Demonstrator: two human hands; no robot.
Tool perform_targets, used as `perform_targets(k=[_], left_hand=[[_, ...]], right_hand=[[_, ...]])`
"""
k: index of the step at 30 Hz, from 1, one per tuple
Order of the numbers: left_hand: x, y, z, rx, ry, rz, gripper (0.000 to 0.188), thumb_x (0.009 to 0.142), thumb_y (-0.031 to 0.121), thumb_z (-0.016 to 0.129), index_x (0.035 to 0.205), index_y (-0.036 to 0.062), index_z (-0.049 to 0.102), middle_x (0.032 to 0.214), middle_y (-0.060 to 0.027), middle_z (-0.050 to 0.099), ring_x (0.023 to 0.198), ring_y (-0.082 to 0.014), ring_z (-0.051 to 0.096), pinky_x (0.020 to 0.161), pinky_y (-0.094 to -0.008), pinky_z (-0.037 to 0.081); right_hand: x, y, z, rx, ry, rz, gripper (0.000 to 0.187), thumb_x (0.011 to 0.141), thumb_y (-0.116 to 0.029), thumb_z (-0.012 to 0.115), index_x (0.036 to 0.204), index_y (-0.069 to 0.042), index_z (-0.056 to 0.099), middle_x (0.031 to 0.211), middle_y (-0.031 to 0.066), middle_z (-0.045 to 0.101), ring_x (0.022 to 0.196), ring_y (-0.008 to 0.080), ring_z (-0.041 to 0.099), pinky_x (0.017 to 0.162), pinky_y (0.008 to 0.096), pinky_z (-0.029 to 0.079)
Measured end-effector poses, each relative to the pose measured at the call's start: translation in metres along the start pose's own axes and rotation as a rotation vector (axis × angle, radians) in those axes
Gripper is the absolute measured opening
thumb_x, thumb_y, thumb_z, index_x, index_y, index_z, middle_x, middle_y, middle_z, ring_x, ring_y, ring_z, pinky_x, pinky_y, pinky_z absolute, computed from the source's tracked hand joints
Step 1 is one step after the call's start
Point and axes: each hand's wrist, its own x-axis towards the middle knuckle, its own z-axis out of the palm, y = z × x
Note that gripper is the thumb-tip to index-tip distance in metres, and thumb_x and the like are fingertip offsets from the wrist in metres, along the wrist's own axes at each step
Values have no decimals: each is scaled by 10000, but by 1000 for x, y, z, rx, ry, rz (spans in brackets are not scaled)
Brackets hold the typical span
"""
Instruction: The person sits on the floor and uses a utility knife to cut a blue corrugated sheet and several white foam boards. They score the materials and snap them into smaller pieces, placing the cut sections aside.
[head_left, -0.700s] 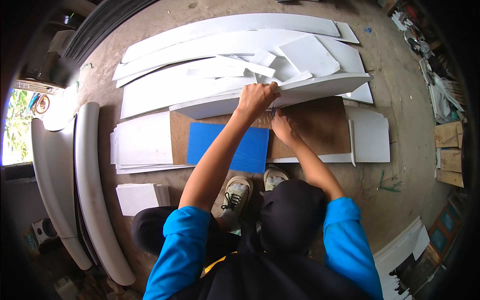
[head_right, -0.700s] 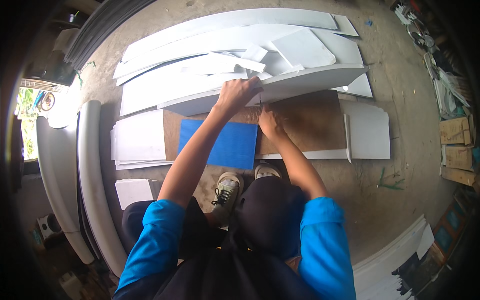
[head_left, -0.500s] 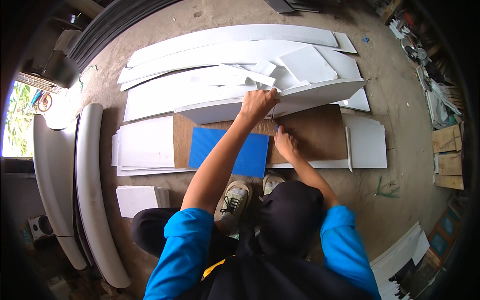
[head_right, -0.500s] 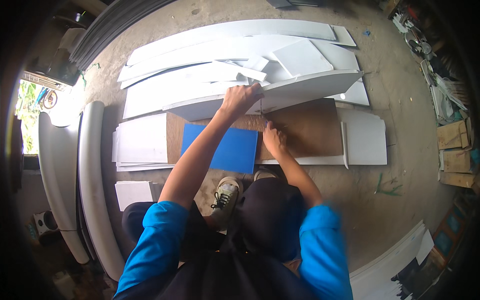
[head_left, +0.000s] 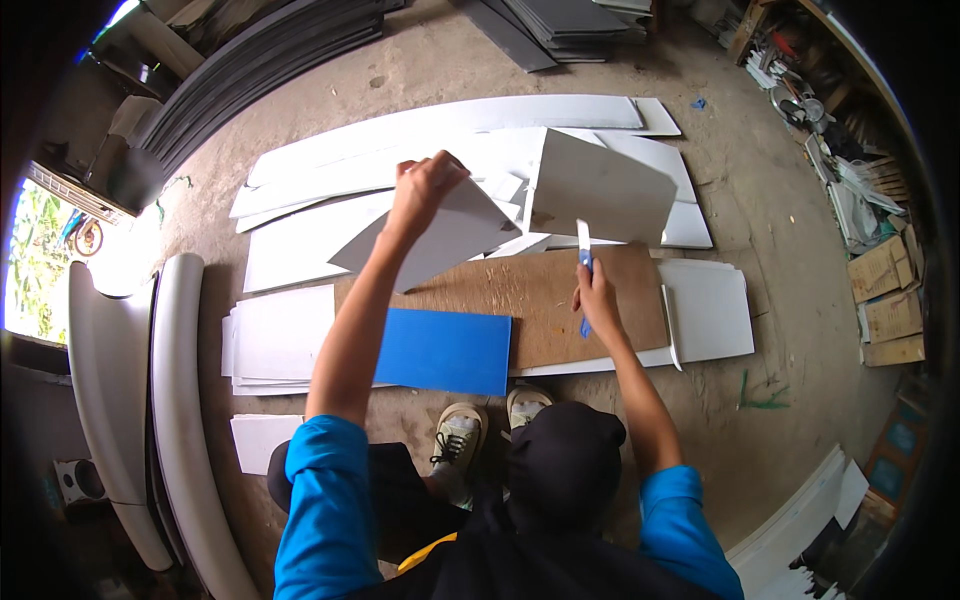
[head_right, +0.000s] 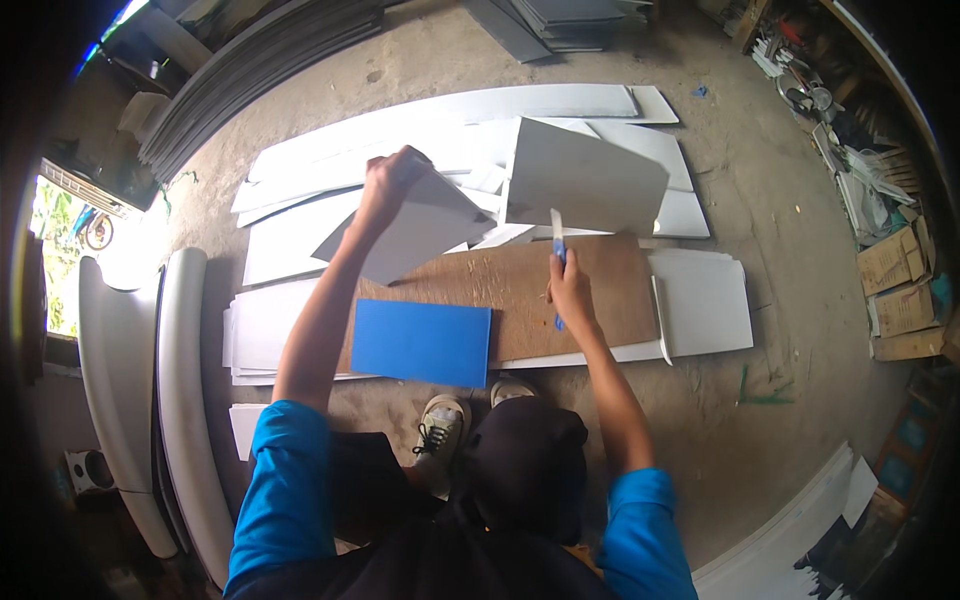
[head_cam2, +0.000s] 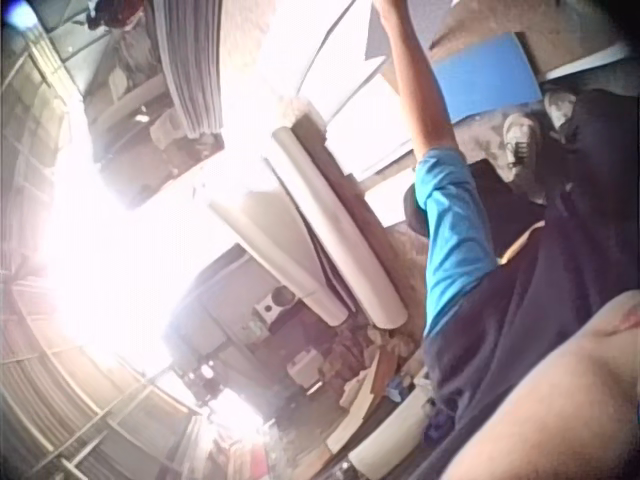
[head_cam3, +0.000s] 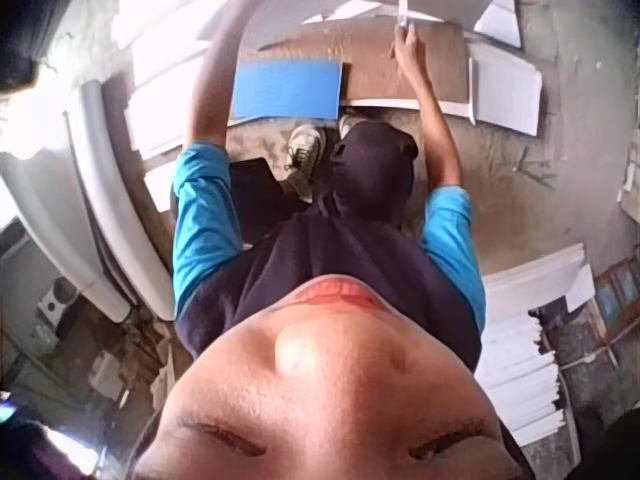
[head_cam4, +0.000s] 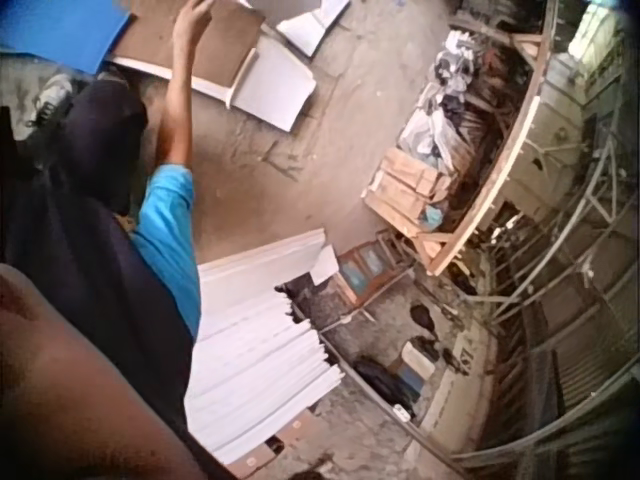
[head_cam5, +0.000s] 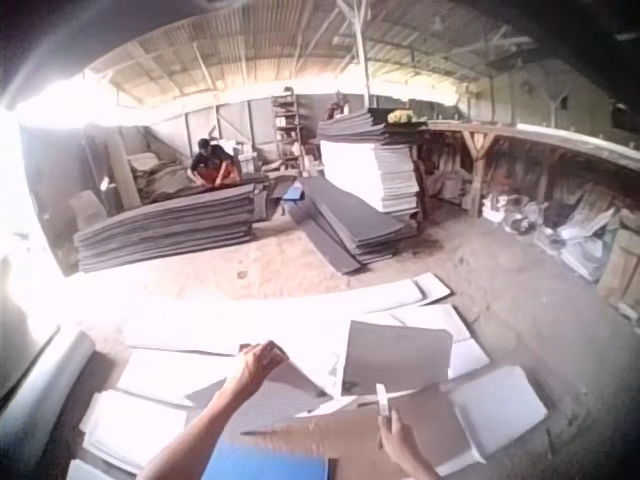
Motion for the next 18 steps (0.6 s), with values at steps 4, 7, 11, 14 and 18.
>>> perform_targets(k=[4,7,11,14,18], left_hand=[[13,23,-63,-267,67,-232,142,872,174,537,913,39,552,839,-97,642,770,-165,621,617,-299,485],[-2,44,-103,-318,174,-194,150,887,181,516,946,44,534,910,-86,635,805,-153,609,657,-286,488],[-26,79,-137,-458,350,-288,153,916,180,462,957,36,493,937,-81,622,817,-132,583,736,-272,473],[-48,103,-151,-472,423,-268,132,923,155,443,939,25,460,913,-96,614,841,-140,570,746,-271,457],[-81,116,-163,-502,473,-167,176,934,190,390,935,22,445,891,-123,582,871,-183,553,945,-367,358]], right_hand=[[23,-57,-25,387,41,78,226,926,-280,418,909,-55,435,566,48,516,435,137,544,373,268,410],[17,-106,-29,529,-26,-5,210,902,-269,477,944,-67,437,757,53,543,529,119,554,406,227,389],[-13,-178,-31,697,-175,-162,273,870,-289,543,996,-72,436,981,65,524,622,101,533,460,201,362],[-34,-209,-28,813,-338,-237,329,858,-305,562,1047,-71,429,1053,77,503,614,86,486,477,194,356],[-60,-228,-22,850,-439,-203,252,846,-242,568,998,-82,446,1011,70,511,589,77,425,493,207,362]])
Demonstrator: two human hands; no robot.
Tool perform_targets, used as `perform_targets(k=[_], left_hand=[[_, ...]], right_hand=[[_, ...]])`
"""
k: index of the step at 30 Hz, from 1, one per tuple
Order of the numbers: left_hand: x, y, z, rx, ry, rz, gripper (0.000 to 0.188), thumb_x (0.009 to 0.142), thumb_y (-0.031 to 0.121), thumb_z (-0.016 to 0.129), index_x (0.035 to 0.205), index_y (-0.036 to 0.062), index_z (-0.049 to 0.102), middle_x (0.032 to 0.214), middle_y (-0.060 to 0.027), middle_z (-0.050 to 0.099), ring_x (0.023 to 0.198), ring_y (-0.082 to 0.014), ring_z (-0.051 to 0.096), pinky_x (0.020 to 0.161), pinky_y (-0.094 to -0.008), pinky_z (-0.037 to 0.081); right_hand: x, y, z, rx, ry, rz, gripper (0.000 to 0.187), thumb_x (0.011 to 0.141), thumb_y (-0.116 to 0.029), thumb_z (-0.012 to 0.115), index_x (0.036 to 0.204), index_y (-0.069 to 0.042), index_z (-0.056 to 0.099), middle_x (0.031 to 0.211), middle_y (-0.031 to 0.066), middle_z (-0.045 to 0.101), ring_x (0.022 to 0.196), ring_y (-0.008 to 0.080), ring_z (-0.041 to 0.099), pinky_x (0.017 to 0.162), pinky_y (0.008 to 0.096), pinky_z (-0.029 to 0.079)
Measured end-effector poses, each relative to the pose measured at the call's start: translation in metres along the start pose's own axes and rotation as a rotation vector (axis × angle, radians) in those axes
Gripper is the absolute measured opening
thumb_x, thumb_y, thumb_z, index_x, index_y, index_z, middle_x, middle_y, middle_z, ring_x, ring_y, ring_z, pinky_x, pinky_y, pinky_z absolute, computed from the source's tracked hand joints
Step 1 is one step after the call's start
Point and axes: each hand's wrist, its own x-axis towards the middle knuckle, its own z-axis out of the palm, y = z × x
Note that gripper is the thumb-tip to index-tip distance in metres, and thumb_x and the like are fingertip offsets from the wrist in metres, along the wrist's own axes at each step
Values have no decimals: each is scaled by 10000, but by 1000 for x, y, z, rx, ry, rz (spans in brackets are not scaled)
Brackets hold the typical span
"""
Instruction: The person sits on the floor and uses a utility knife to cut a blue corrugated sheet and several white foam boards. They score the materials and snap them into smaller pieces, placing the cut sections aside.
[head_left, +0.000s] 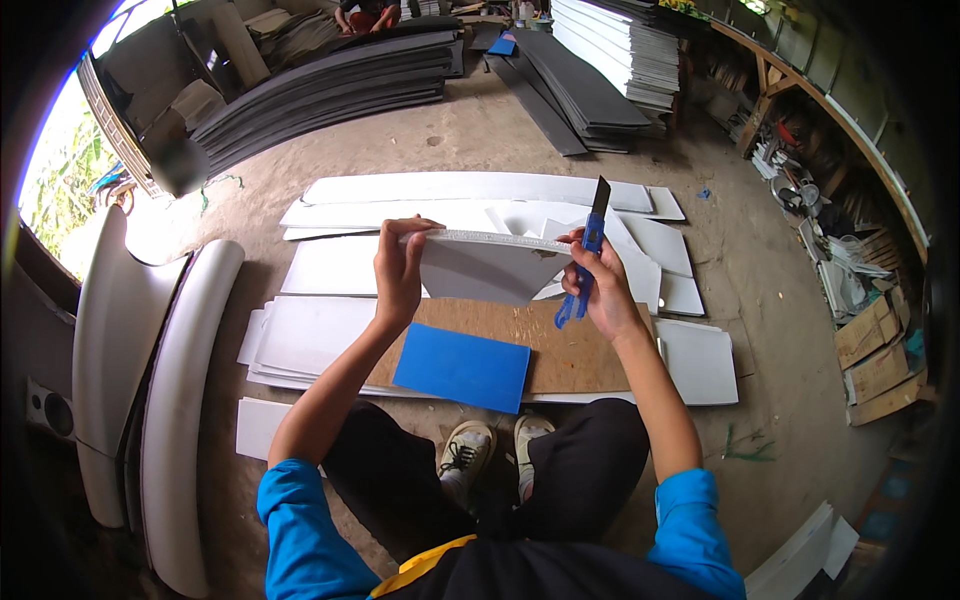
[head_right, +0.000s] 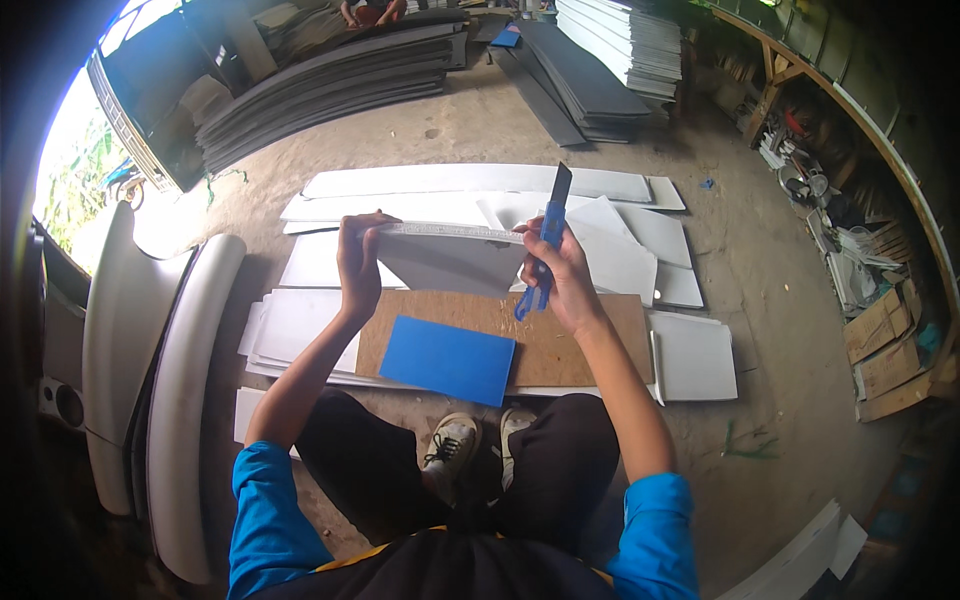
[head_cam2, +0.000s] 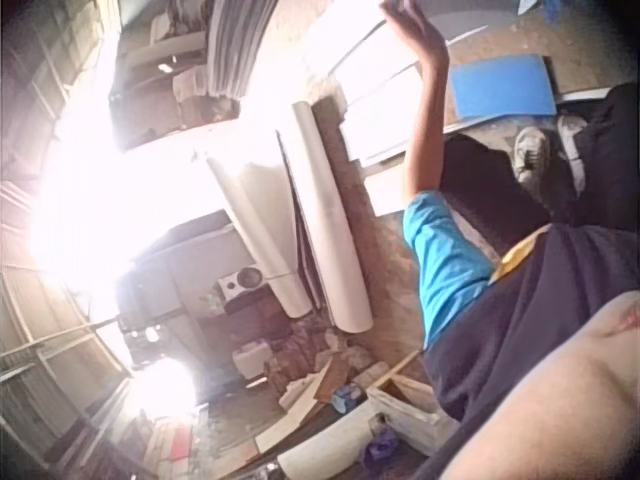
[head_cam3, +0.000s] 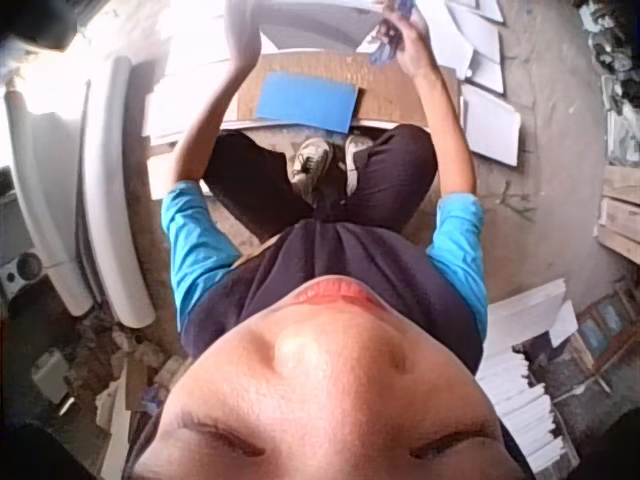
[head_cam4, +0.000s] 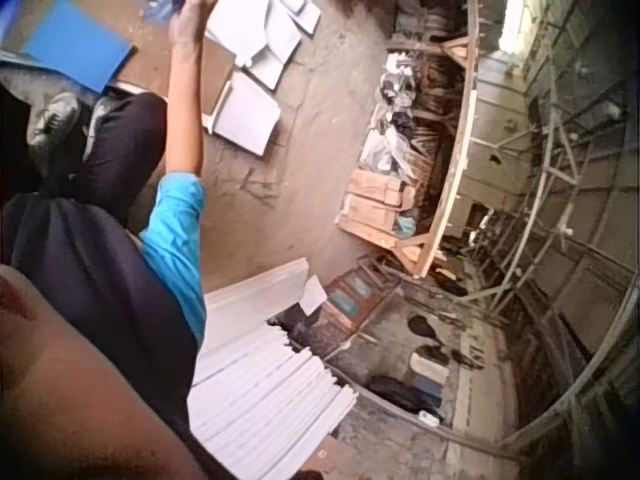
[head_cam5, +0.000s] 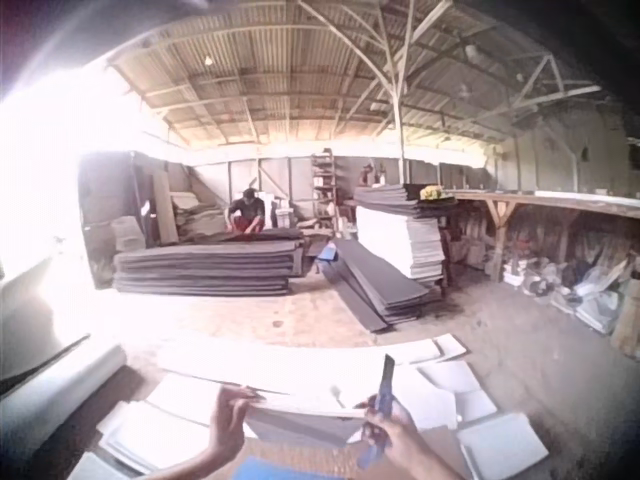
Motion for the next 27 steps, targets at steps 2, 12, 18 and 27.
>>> perform_targets(k=[2,12,18,27], left_hand=[[-2,3,-9,34,-47,112,162,928,182,395,918,25,430,877,-127,580,870,-189,558,987,-412,308],[-14,-5,-20,-271,84,-96,75,888,20,334,936,63,296,809,-83,496,854,-159,503,822,-310,379],[-15,-44,-21,-121,-18,-208,196,966,216,296,1036,34,280,971,-149,528,944,-209,478,864,-318,368],[-112,-178,-40,444,-411,-698,445,856,384,518,1096,11,483,1118,-200,476,1106,-302,393,941,-427,299]], right_hand=[[-6,-4,9,35,-12,20,209,838,-193,563,982,-90,451,994,63,510,613,77,425,514,216,367],[-9,17,27,-390,-43,-43,356,762,-31,636,1039,-97,422,933,6,498,648,44,446,504,189,353],[14,47,6,-724,183,-157,302,745,-202,711,907,-35,517,667,3,537,456,53,461,430,198,390],[20,113,-150,-559,880,-20,318,767,-214,678,958,-57,479,701,7,483,461,74,394,428,216,322]])
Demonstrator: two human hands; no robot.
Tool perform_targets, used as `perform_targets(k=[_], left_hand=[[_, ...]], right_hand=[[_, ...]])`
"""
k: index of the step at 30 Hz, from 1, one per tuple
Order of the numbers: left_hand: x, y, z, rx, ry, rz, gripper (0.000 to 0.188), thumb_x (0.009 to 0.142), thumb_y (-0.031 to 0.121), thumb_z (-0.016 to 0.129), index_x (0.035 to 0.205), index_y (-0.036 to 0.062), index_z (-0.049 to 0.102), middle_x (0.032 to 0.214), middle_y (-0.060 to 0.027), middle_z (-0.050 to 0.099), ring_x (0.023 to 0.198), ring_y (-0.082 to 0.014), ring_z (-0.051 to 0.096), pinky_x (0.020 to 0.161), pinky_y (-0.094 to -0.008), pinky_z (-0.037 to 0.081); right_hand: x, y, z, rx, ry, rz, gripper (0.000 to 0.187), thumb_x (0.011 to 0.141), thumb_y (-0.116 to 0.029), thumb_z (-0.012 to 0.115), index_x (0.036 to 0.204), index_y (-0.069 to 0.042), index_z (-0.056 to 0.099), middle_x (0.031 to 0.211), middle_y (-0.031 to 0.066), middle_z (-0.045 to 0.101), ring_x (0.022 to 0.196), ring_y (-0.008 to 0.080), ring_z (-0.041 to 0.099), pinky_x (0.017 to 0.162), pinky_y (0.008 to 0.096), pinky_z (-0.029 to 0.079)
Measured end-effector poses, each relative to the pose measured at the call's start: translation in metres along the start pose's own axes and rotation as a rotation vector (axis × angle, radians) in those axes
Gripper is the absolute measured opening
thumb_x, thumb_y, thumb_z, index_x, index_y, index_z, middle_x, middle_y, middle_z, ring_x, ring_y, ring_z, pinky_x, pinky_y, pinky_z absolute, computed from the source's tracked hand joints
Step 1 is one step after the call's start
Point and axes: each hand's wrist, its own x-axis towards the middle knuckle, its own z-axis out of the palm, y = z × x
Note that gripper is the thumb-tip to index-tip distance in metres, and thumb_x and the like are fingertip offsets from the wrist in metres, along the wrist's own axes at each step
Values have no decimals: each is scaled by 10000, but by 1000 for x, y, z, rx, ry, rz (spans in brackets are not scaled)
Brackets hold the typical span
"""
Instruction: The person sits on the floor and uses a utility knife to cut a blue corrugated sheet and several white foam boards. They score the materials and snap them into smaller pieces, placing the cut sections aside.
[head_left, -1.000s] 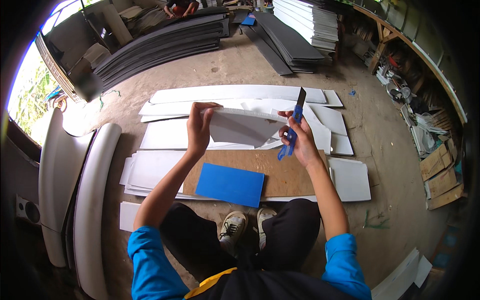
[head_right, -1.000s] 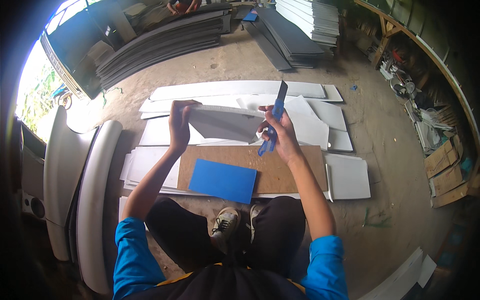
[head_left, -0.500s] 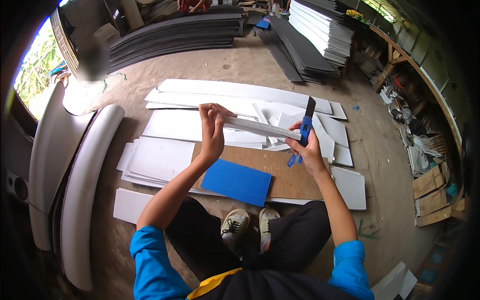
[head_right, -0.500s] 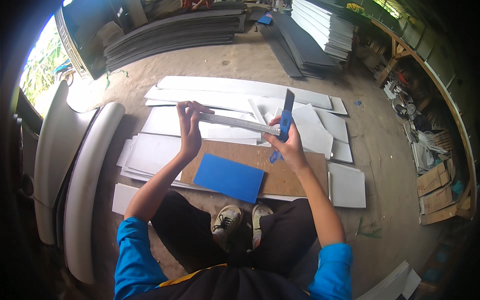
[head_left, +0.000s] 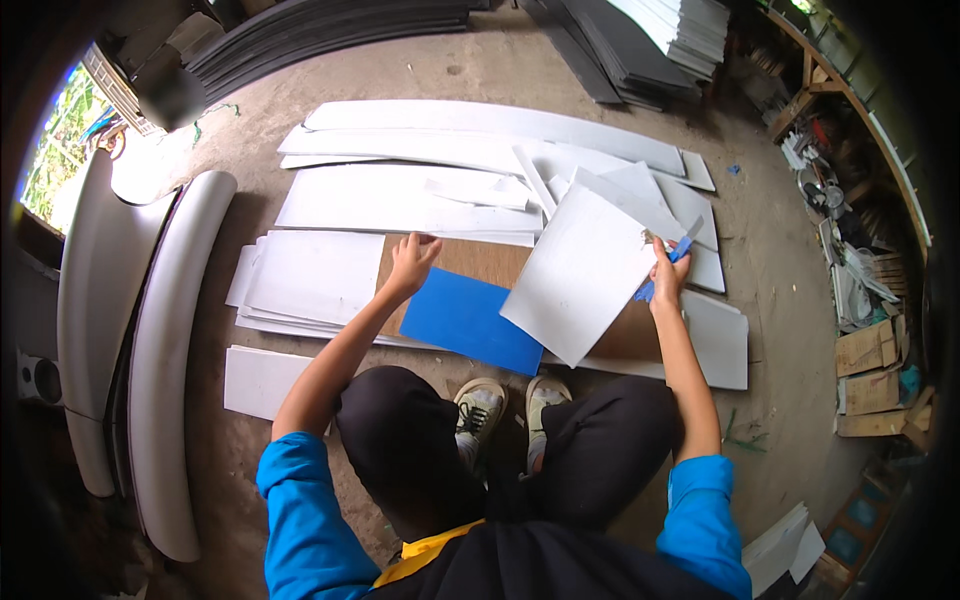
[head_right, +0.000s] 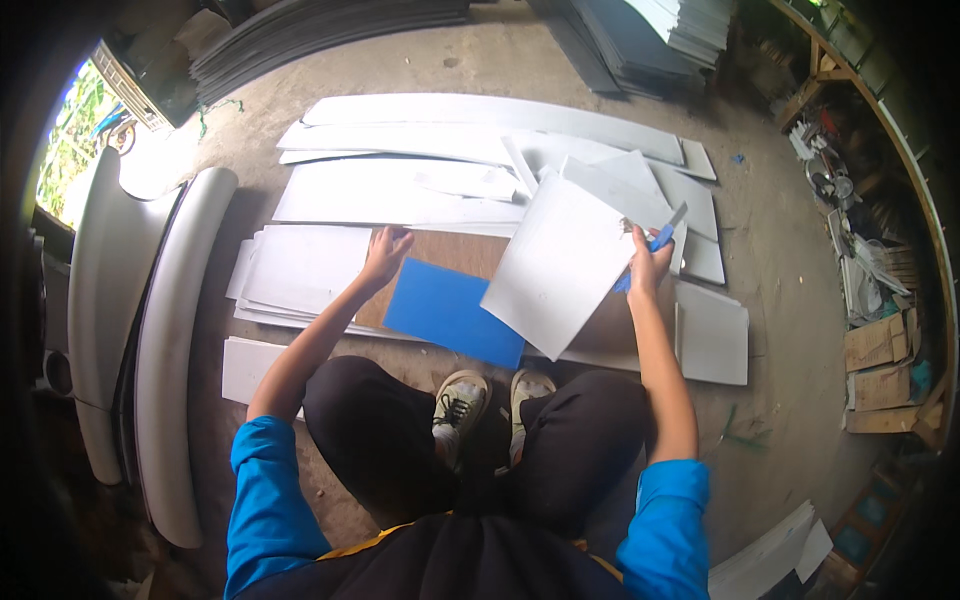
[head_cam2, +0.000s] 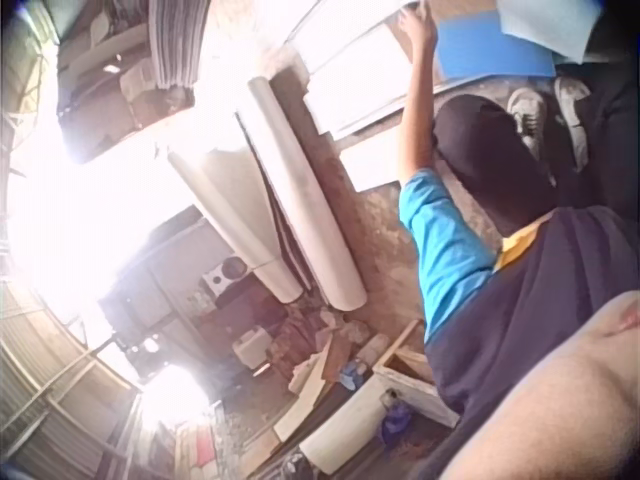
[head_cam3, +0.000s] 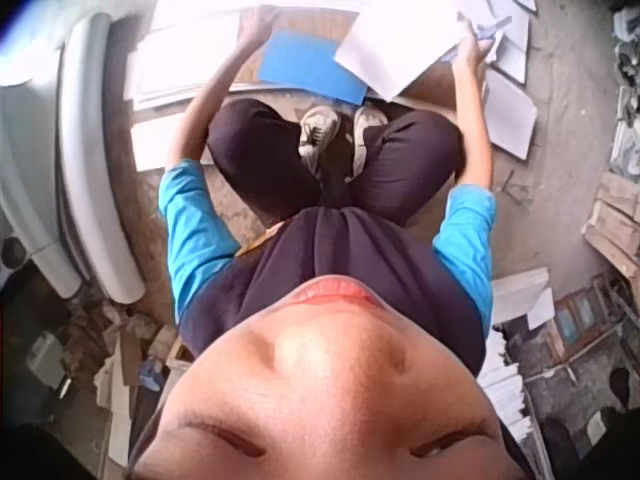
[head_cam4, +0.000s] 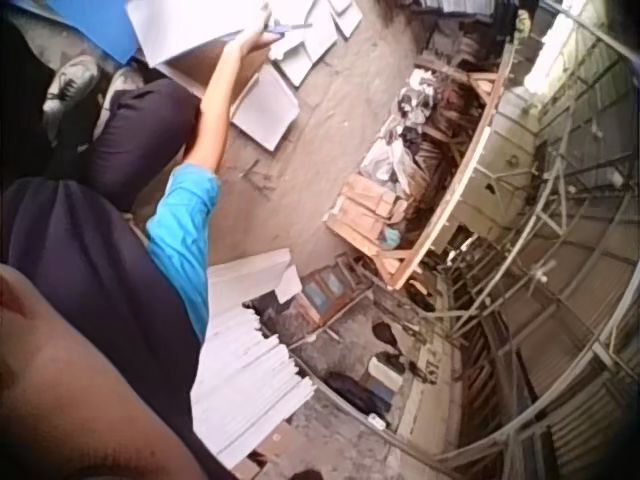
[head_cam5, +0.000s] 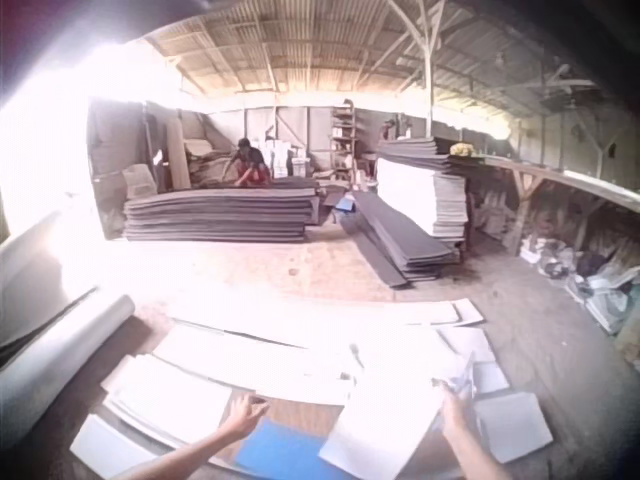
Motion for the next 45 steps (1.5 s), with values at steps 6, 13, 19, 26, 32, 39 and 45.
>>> perform_targets(k=[6,13,19,26,32,39,45], left_hand=[[-32,-51,50,393,-115,-440,889,627,544,699,1282,91,303,1299,-209,246,1214,-410,228,954,-534,283],[-32,-84,70,440,27,-379,989,539,462,797,1271,51,275,1226,-215,320,1123,-400,340,898,-503,362],[-22,-98,53,236,-160,-500,754,608,461,763,1109,-13,457,1099,-198,481,1039,-351,440,862,-420,389],[-18,-80,-68,-144,192,-290,378,879,295,543,1085,-19,498,768,-97,615,689,-101,532,587,-221,419],[-49,-56,-169,199,700,-137,359,877,310,545,1093,24,533,822,-113,631,732,-101,553,660,-241,442],[-20,-53,-132,-223,548,-184,425,871,325,555,1143,-2,531,585,62,368,526,-23,309,453,-196,264],[31,-44,13,-465,27,-268,489,887,357,504,1215,-2,461,1025,-134,590,945,-163,550,824,-274,439]], right_hand=[[3,83,-20,290,175,405,211,828,-128,603,913,-31,436,697,48,484,444,93,401,332,225,292],[-10,133,-33,467,220,559,205,820,-159,623,937,-75,478,786,30,504,483,100,411,379,205,304],[-15,143,-31,578,125,614,180,814,-183,635,899,-94,503,752,13,494,518,102,430,402,206,321],[-60,133,-1,384,-60,609,185,806,-107,631,885,-65,470,703,36,488,533,134,492,396,228,356],[-86,131,-5,9,-52,577,287,854,-207,556,1014,-84,352,809,55,454,469,137,474,347,219,312],[-56,93,-18,161,-401,516,211,887,-263,514,867,-55,483,702,46,514,477,109,473,391,217,349],[-68,92,10,103,-537,510,313,895,-365,476,842,-56,464,835,122,564,674,183,599,562,283,504]])
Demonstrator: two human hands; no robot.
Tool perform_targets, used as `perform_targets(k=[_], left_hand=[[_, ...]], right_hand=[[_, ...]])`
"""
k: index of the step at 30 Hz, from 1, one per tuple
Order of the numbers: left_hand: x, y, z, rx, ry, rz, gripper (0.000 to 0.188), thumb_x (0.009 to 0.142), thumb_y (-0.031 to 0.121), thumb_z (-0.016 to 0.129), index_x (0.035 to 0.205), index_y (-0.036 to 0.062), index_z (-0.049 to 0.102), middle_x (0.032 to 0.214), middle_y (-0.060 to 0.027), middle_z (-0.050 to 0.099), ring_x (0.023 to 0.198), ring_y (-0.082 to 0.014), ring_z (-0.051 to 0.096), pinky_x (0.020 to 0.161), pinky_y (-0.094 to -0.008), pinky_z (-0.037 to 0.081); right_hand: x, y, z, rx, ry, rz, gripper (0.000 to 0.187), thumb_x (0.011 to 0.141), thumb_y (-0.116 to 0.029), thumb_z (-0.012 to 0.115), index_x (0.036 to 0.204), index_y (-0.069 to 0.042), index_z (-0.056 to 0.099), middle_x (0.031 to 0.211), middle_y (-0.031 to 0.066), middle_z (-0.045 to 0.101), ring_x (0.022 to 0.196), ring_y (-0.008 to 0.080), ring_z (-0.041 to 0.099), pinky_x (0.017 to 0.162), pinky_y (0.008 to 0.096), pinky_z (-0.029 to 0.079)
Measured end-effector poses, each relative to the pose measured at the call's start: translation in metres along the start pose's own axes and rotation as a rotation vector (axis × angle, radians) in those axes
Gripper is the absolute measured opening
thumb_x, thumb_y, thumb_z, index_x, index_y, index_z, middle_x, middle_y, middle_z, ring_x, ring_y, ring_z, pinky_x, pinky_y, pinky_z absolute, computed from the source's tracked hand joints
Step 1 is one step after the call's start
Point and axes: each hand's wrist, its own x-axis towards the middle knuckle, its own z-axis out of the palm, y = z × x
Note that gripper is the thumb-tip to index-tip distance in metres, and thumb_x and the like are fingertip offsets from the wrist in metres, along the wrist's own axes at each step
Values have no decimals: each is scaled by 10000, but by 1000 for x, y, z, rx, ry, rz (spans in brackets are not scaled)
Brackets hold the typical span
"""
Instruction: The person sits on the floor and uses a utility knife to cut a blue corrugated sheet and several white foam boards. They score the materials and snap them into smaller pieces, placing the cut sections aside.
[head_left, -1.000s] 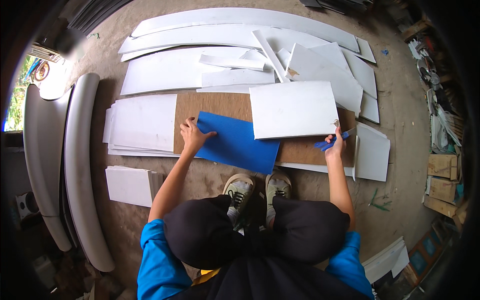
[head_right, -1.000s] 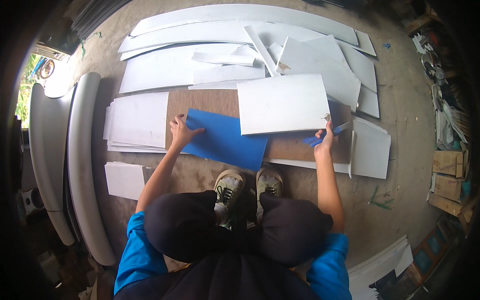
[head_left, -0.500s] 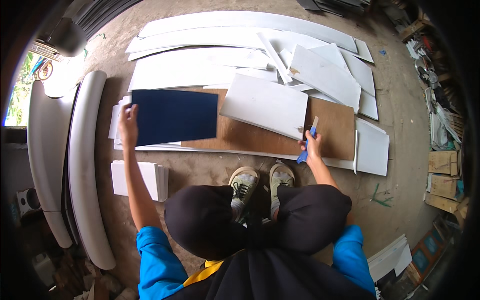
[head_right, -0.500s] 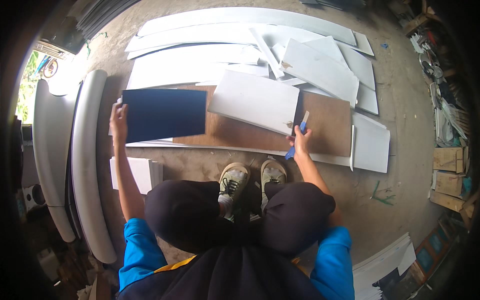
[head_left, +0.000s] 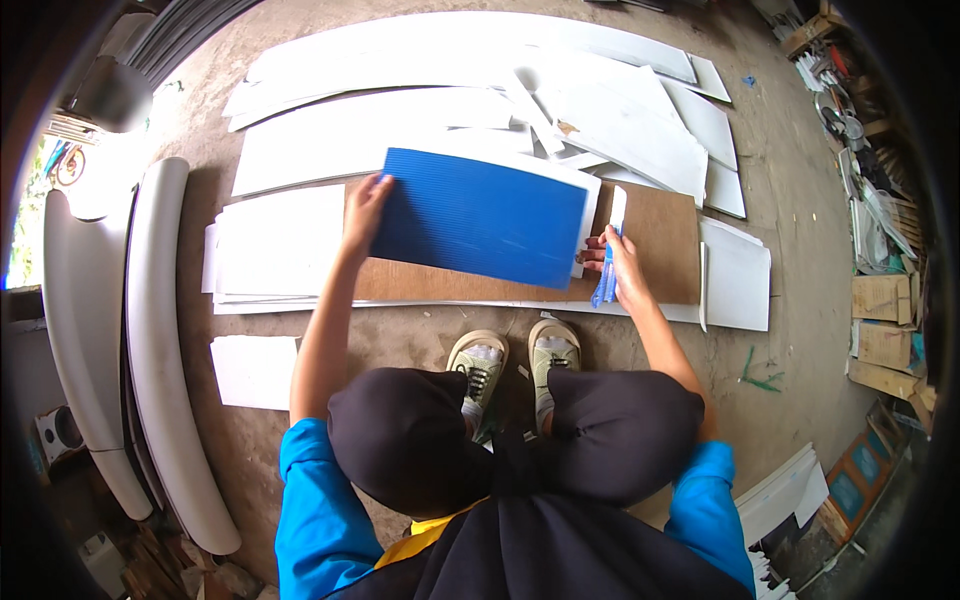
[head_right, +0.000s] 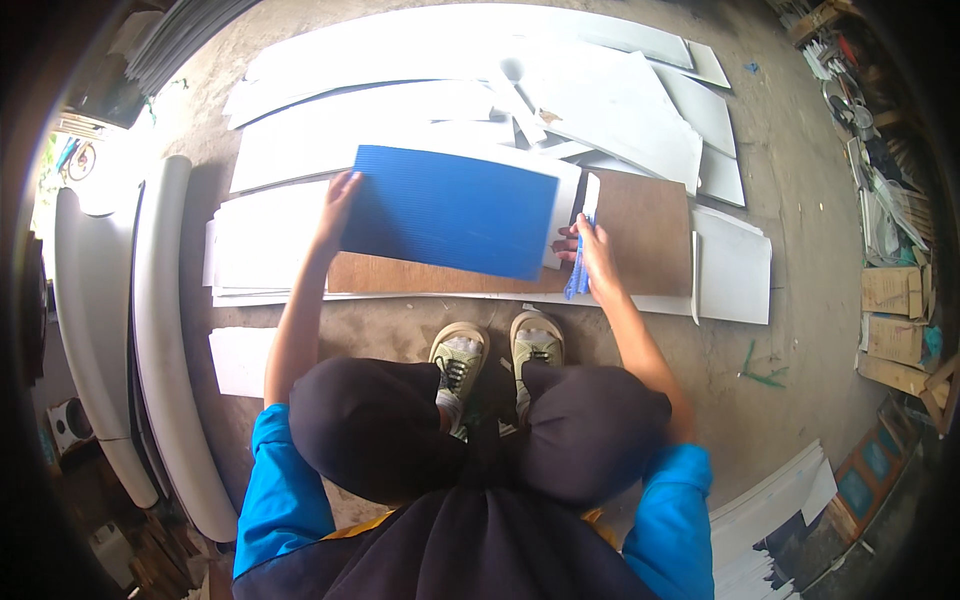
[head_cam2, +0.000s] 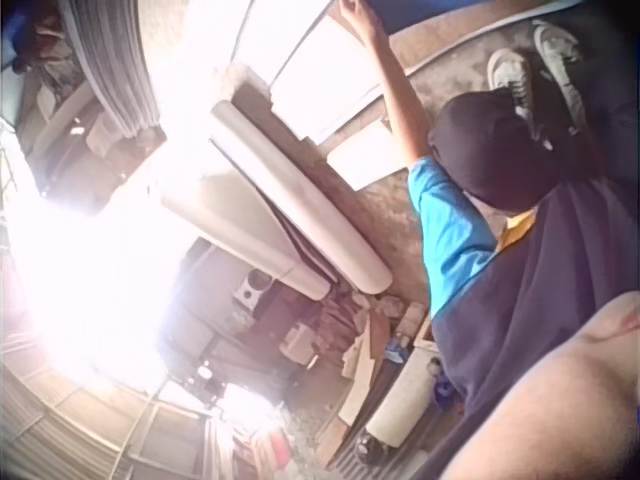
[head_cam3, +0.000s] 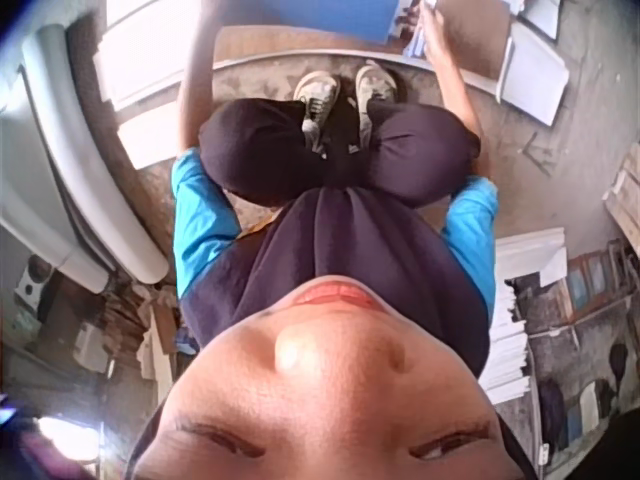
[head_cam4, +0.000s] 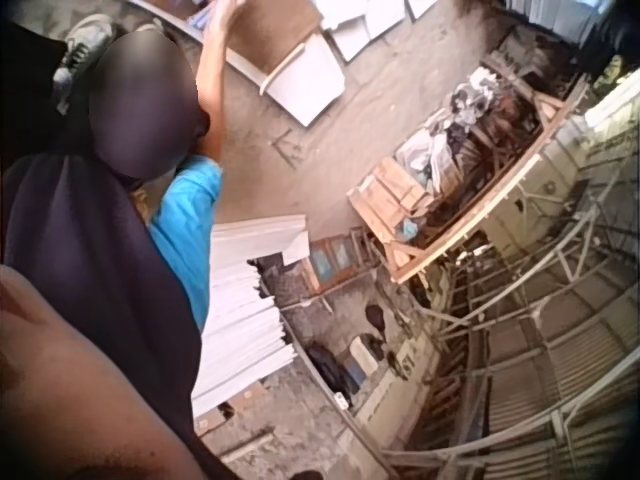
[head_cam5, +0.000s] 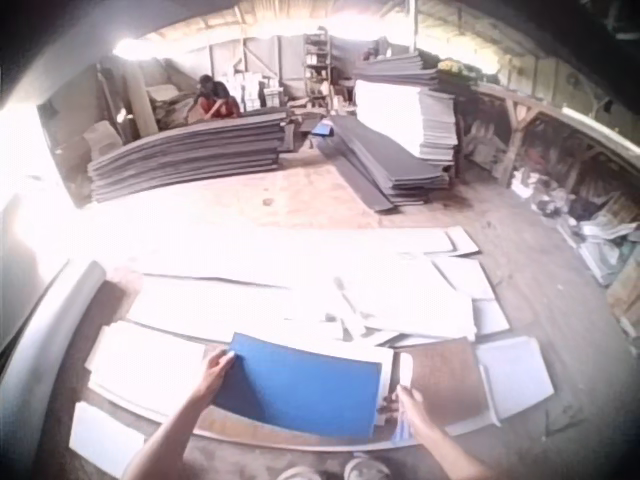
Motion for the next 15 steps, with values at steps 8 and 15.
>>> perform_targets(k=[8,15], left_hand=[[59,-47,64,709,136,460,596,858,363,533,1260,-34,342,1202,-250,363,1078,-365,422,921,-444,363],[102,-26,90,342,-105,242,341,852,299,566,1072,38,551,968,-159,562,869,-220,575,759,-317,453]], right_hand=[[57,38,-47,-390,322,-220,269,860,-281,565,939,-40,475,843,37,540,721,96,536,617,245,463],[123,-8,-21,-351,132,-160,208,789,-134,628,846,-72,439,865,67,588,741,100,536,615,252,429]])
